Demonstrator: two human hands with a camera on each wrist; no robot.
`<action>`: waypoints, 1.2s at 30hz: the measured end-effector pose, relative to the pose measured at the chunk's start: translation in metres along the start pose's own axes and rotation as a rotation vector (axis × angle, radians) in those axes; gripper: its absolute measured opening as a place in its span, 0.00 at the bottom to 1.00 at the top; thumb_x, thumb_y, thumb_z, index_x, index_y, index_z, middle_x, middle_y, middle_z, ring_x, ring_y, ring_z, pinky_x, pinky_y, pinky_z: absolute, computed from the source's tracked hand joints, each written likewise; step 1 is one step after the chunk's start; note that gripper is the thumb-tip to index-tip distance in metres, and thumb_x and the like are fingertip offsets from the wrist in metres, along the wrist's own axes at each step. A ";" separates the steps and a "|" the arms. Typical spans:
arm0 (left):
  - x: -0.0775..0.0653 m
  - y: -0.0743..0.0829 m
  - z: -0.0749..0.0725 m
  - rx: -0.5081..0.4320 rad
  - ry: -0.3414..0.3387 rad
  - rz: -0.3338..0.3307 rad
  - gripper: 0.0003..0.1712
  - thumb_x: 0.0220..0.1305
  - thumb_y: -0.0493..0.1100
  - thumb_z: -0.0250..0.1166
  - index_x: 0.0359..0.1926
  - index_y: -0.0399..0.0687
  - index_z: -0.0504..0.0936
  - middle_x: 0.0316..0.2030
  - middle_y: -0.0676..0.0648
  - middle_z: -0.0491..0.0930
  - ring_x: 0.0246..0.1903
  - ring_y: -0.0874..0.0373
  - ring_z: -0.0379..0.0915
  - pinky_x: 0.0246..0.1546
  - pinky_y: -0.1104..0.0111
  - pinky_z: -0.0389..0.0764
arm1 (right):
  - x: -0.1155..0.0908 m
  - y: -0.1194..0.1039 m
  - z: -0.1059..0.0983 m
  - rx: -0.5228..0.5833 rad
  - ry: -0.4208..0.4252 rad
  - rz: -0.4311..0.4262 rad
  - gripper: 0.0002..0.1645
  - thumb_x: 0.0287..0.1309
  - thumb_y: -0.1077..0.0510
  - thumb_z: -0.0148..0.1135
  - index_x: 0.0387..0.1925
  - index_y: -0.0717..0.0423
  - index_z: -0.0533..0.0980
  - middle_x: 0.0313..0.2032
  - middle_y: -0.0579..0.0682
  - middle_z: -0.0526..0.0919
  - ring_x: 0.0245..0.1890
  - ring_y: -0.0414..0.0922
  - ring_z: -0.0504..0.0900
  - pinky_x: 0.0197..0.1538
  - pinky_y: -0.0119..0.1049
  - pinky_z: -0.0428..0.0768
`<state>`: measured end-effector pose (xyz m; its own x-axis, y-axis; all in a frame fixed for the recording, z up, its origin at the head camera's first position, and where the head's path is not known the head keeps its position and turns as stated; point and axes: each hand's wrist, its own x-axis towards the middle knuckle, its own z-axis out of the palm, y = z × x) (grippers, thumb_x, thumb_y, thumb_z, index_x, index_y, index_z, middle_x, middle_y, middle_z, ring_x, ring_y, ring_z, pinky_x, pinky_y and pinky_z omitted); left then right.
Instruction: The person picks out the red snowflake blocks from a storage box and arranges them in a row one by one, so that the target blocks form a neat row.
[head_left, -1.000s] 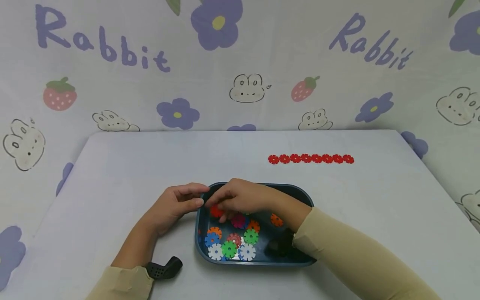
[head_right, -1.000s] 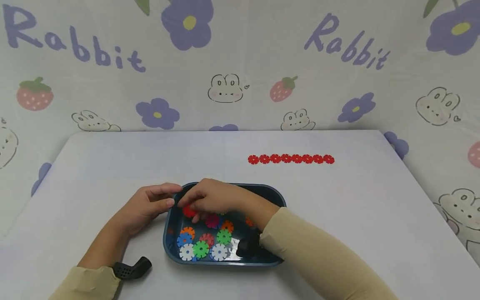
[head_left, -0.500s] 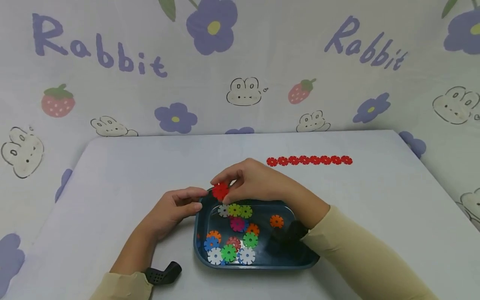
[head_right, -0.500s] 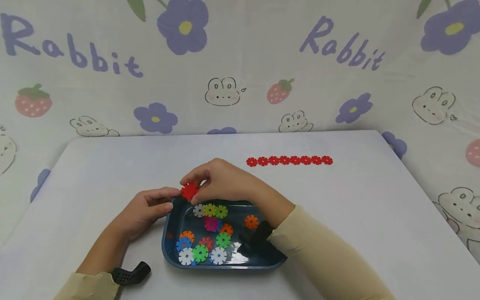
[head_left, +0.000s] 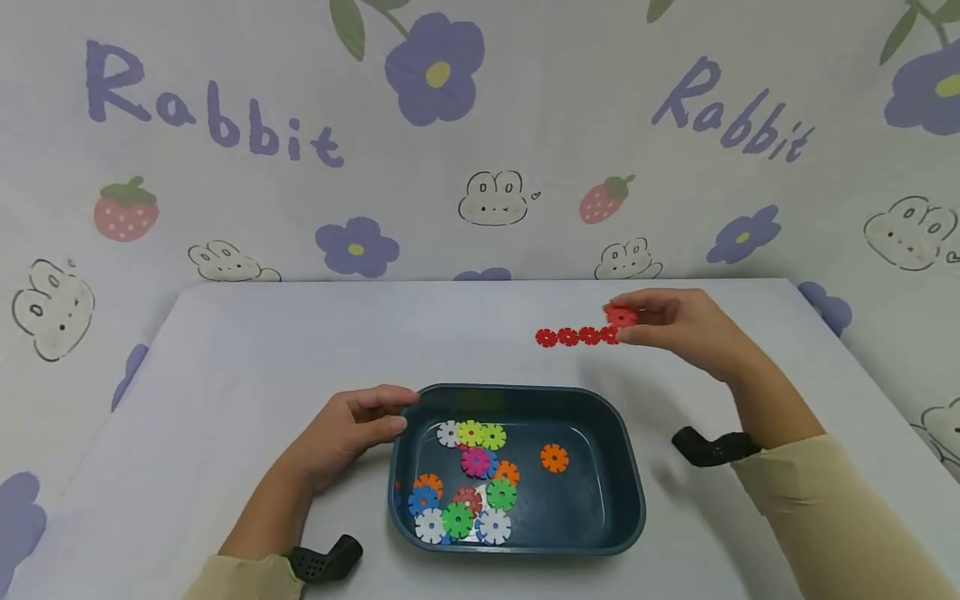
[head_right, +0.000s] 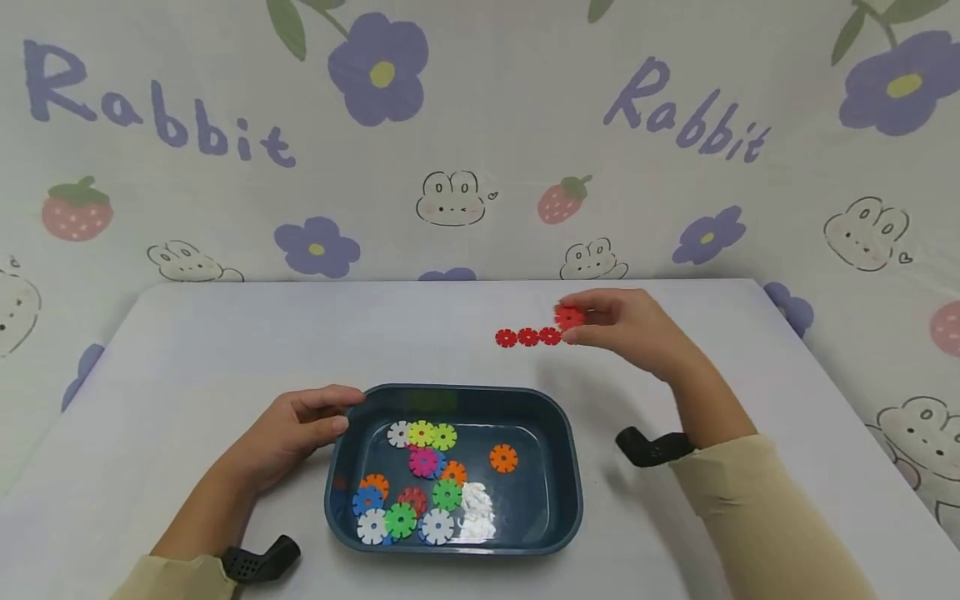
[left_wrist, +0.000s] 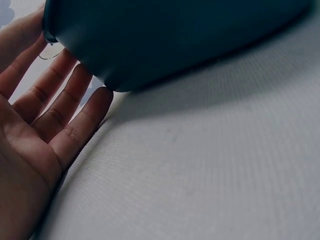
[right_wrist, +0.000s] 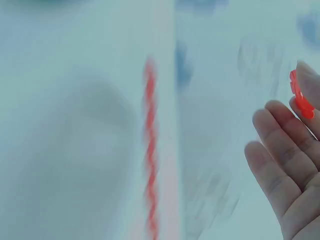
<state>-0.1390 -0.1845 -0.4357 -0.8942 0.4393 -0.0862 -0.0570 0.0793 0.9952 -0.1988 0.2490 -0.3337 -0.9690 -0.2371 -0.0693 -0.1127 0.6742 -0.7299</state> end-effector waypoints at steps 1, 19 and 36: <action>0.000 0.000 0.001 0.005 -0.003 -0.001 0.21 0.64 0.44 0.67 0.57 0.44 0.81 0.59 0.46 0.77 0.55 0.56 0.76 0.52 0.68 0.80 | -0.004 0.016 -0.008 0.001 0.024 0.049 0.34 0.56 0.42 0.70 0.62 0.47 0.75 0.56 0.52 0.82 0.55 0.48 0.81 0.54 0.41 0.82; 0.002 -0.004 0.003 0.008 0.011 -0.015 0.19 0.65 0.42 0.66 0.57 0.44 0.81 0.59 0.45 0.77 0.55 0.52 0.77 0.52 0.67 0.81 | -0.006 0.158 -0.058 -0.112 0.081 0.454 0.46 0.64 0.42 0.61 0.73 0.60 0.57 0.69 0.69 0.60 0.69 0.67 0.56 0.67 0.63 0.63; 0.000 0.000 0.005 0.009 0.007 -0.001 0.20 0.65 0.43 0.66 0.57 0.44 0.81 0.60 0.44 0.76 0.54 0.54 0.77 0.51 0.68 0.81 | 0.003 0.159 -0.064 -0.318 -0.007 0.415 0.33 0.68 0.52 0.57 0.68 0.64 0.64 0.72 0.69 0.54 0.71 0.71 0.49 0.69 0.66 0.54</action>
<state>-0.1365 -0.1805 -0.4362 -0.8974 0.4325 -0.0873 -0.0545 0.0877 0.9947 -0.2339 0.4008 -0.4065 -0.9448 0.0917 -0.3144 0.2187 0.8912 -0.3975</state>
